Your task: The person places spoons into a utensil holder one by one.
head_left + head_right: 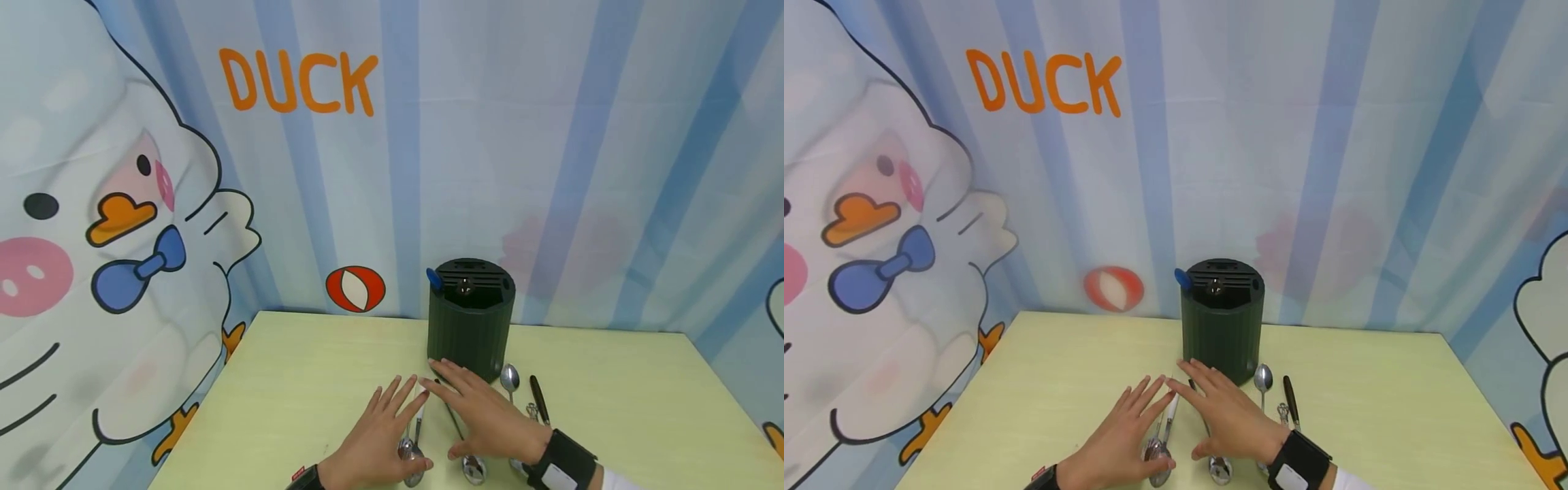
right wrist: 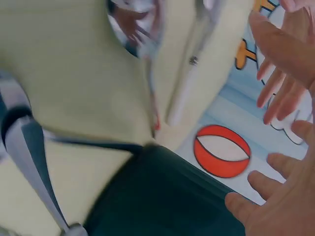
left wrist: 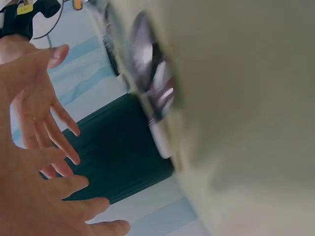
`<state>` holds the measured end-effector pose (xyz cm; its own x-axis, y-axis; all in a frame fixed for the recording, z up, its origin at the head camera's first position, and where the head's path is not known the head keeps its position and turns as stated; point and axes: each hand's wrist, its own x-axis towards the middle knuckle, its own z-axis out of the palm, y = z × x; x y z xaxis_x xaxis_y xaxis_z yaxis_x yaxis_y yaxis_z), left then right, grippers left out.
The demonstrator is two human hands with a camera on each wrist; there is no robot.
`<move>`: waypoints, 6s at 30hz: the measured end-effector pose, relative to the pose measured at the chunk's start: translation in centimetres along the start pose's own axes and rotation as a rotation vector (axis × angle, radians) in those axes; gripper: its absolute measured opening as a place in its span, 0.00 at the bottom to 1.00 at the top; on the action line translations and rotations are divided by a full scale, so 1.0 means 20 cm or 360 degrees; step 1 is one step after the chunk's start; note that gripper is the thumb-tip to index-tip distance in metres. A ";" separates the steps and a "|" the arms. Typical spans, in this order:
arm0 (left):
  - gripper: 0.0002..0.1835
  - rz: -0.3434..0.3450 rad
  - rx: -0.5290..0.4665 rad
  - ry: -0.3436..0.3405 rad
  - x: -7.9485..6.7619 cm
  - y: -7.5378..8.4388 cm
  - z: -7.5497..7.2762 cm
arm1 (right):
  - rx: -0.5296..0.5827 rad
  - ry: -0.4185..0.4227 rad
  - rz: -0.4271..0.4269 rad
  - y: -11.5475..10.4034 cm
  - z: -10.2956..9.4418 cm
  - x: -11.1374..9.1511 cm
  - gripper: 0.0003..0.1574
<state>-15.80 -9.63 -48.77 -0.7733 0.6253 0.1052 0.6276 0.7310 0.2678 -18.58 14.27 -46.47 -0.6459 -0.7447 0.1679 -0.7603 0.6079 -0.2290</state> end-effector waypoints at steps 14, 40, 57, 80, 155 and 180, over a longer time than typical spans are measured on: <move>0.31 -0.0051 -0.0171 -0.0118 0.00 -0.04 0.13 | -0.0091 -0.0103 -0.0235 0.02 0.21 0.09 0.41; 0.06 0.0242 -0.0265 -0.0080 0.04 -0.02 0.16 | -0.0182 0.0192 -0.0408 0.00 0.29 0.13 0.11; 0.05 0.0137 -0.0477 0.0171 0.04 0.02 0.11 | -0.0052 0.0332 -0.0461 0.01 0.18 0.10 0.15; 0.22 -0.0153 -0.1380 0.0802 0.04 0.12 -0.23 | 0.0487 0.0759 -0.0045 0.00 -0.02 0.03 0.18; 0.11 0.0377 -0.1229 0.0864 0.56 0.36 -0.17 | 0.0728 0.1223 0.0239 0.01 -0.55 -0.09 0.06; 0.07 0.0591 -0.1065 0.1129 0.66 0.47 -0.57 | 0.0739 0.1224 0.0239 -0.06 -0.86 -0.02 0.06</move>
<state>-21.24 2.33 -33.89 -0.5532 0.3176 0.7701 0.8260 0.0894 0.5565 -18.61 18.57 -29.68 -0.7302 -0.1763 0.6601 -0.6679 0.3874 -0.6355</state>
